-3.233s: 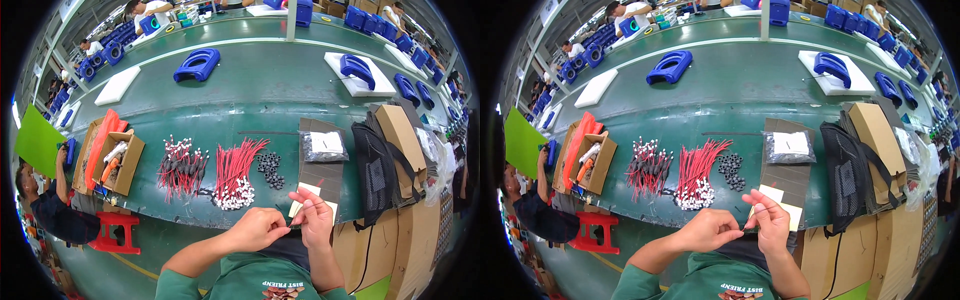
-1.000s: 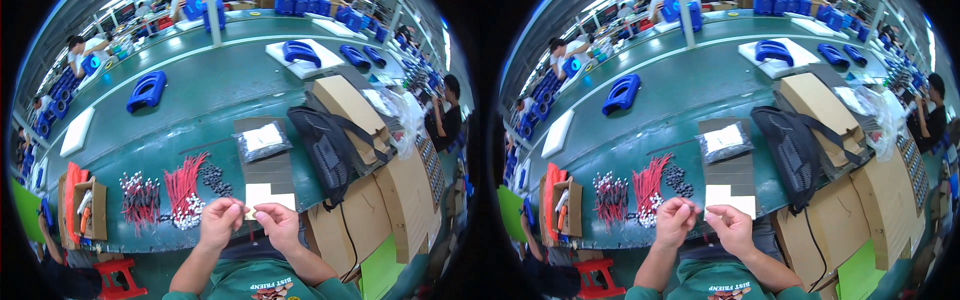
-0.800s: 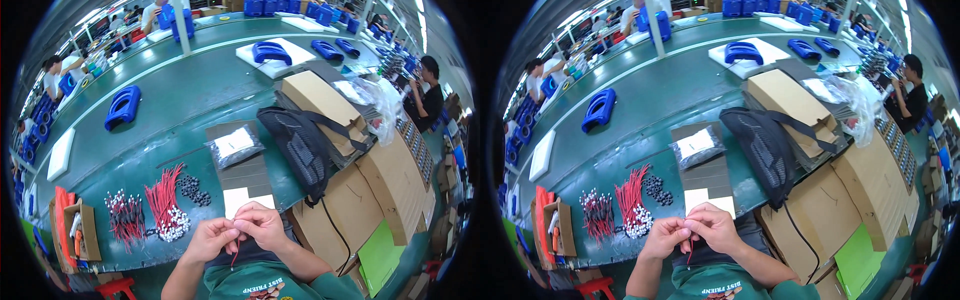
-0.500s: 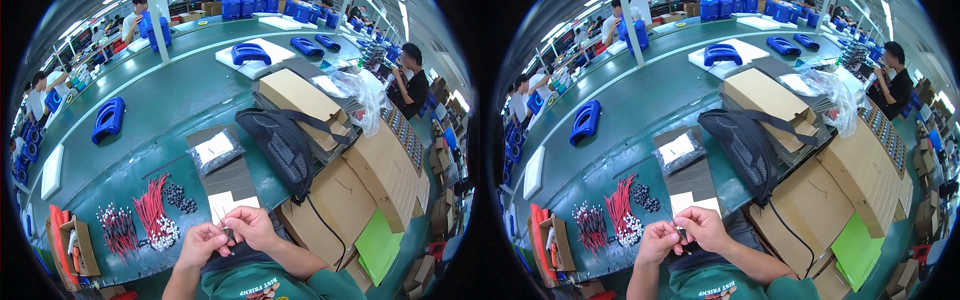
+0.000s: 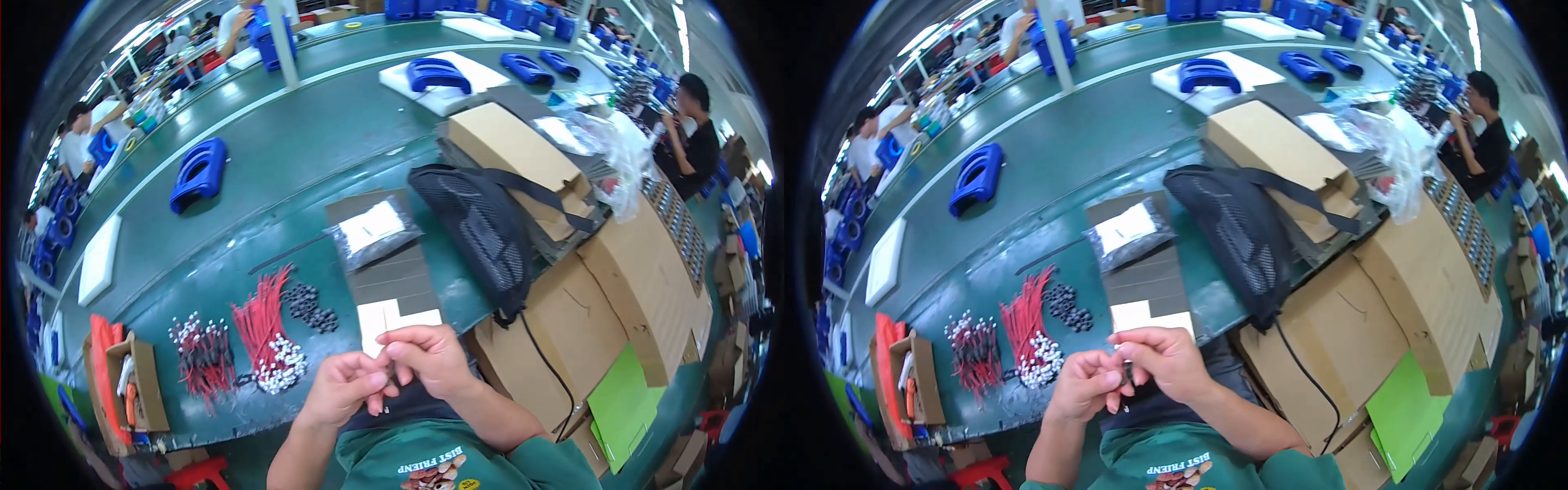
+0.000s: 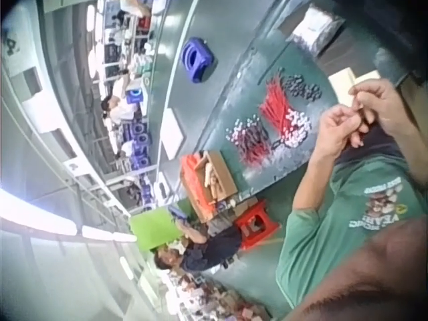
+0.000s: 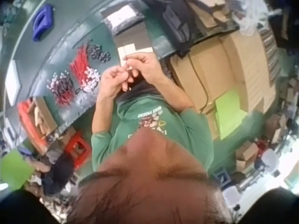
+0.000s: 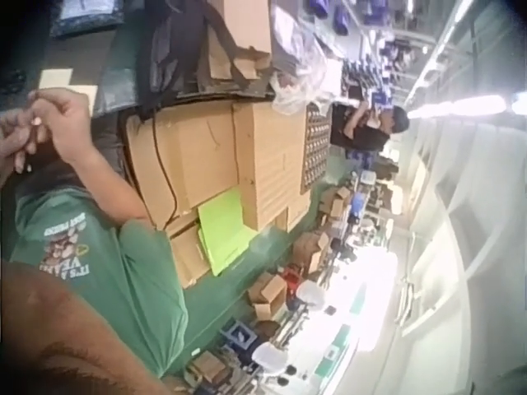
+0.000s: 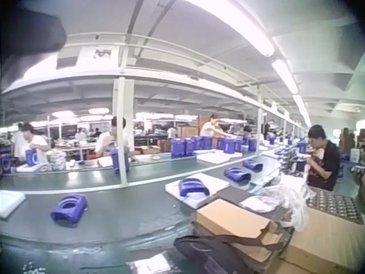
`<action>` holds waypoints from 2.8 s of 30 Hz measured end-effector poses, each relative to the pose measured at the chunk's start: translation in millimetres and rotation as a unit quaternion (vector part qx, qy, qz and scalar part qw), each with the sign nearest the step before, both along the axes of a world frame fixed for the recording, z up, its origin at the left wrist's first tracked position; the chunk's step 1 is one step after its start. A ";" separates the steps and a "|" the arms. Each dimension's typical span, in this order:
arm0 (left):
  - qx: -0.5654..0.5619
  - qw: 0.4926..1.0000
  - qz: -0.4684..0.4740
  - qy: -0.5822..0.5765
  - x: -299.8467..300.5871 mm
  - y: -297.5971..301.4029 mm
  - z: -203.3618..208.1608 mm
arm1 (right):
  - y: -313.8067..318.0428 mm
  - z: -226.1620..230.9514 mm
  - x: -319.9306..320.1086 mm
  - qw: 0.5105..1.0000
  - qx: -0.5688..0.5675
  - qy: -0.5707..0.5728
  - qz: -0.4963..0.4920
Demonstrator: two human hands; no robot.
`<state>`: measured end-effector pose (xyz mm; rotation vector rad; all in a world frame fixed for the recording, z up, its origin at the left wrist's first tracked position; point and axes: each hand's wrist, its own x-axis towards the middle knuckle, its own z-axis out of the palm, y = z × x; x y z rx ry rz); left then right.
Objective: The person assembles small electronic components by hand, attaching small caps to red wires on a green workbench.
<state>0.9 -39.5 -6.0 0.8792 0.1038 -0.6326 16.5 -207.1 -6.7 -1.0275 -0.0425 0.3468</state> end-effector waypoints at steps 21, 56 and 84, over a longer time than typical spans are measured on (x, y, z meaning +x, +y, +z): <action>-0.087 0.968 0.224 0.071 -3.8 -3.6 -3.2 | -4.8 6.6 7.0 0.974 -0.047 -0.222 0.017; -0.029 0.976 0.218 0.002 -7.3 -9.6 -3.1 | 13.4 13.9 -7.4 0.796 -0.437 -0.400 -0.128; 0.006 0.999 0.029 -0.021 -17.2 11.0 -14.5 | 16.3 5.6 16.9 0.994 0.102 0.030 -0.019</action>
